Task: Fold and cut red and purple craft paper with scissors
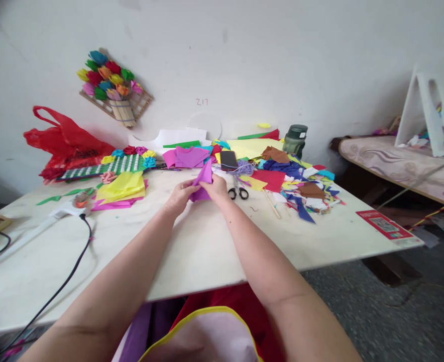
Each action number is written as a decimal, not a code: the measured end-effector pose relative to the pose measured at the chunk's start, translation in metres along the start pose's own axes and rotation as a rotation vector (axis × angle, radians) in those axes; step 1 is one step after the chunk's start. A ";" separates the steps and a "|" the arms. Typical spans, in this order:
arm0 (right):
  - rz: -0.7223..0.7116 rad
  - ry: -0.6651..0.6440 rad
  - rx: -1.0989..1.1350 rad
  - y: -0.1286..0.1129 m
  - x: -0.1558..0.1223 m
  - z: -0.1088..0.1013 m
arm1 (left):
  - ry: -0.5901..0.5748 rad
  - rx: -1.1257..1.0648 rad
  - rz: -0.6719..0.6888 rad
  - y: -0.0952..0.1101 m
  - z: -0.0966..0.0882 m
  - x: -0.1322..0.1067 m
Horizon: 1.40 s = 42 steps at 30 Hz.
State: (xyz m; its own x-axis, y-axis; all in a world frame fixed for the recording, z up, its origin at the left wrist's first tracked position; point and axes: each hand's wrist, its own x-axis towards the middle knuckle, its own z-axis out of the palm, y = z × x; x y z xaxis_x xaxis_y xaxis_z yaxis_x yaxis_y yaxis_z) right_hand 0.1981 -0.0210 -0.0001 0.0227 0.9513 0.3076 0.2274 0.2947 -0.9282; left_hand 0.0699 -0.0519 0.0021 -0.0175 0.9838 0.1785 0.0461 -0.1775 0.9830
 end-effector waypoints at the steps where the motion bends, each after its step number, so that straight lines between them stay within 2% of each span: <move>1: -0.013 -0.012 -0.030 -0.002 -0.001 0.000 | -0.006 -0.014 -0.027 0.000 -0.003 0.002; 7: -0.029 -0.058 -0.067 -0.001 -0.001 -0.002 | 0.073 -0.109 -0.256 -0.001 -0.031 0.010; 9: -0.011 -0.097 0.017 0.002 0.000 -0.002 | 0.088 -0.117 -0.277 -0.004 -0.039 0.012; 13: 0.076 -0.257 0.302 0.006 0.000 -0.002 | 0.070 -0.156 -0.333 -0.007 -0.051 0.011; 16: 0.169 -0.310 0.450 0.004 -0.002 -0.002 | 0.058 -0.248 -0.376 -0.007 -0.055 0.010; 22: 0.227 -0.232 0.540 0.004 -0.001 -0.003 | 0.101 -0.384 -0.374 -0.010 -0.046 0.011; 25: 0.220 -0.212 0.539 0.006 0.001 -0.002 | 0.111 -0.430 -0.363 -0.008 -0.033 0.010; 28: 0.203 -0.212 0.520 0.007 0.001 -0.002 | -0.052 -0.497 -0.331 -0.001 -0.023 0.005; 30: 0.191 -0.219 0.505 0.007 0.001 -0.001 | -0.078 -0.480 -0.283 0.001 -0.019 0.002; 33: 0.173 -0.223 0.474 0.006 0.001 -0.001 | -0.024 -0.438 -0.257 -0.001 -0.020 0.002; 36: 0.157 -0.169 0.386 0.008 0.003 0.001 | 0.034 -0.448 -0.253 -0.008 -0.022 0.006; 39: 0.141 -0.088 0.236 0.014 0.006 0.003 | 0.087 -0.479 -0.215 -0.013 -0.023 0.010; 42: 0.052 -0.046 0.024 0.018 0.006 0.004 | 0.161 -0.489 -0.179 -0.017 -0.022 0.012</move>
State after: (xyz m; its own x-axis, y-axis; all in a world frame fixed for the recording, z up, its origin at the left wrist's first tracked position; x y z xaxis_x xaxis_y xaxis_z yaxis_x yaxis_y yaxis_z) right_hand 0.1988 -0.0098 -0.0161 -0.0112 0.9683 0.2496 0.2039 0.2466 -0.9474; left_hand 0.0472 -0.0372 -0.0116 -0.1365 0.9903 -0.0274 -0.4411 -0.0360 0.8967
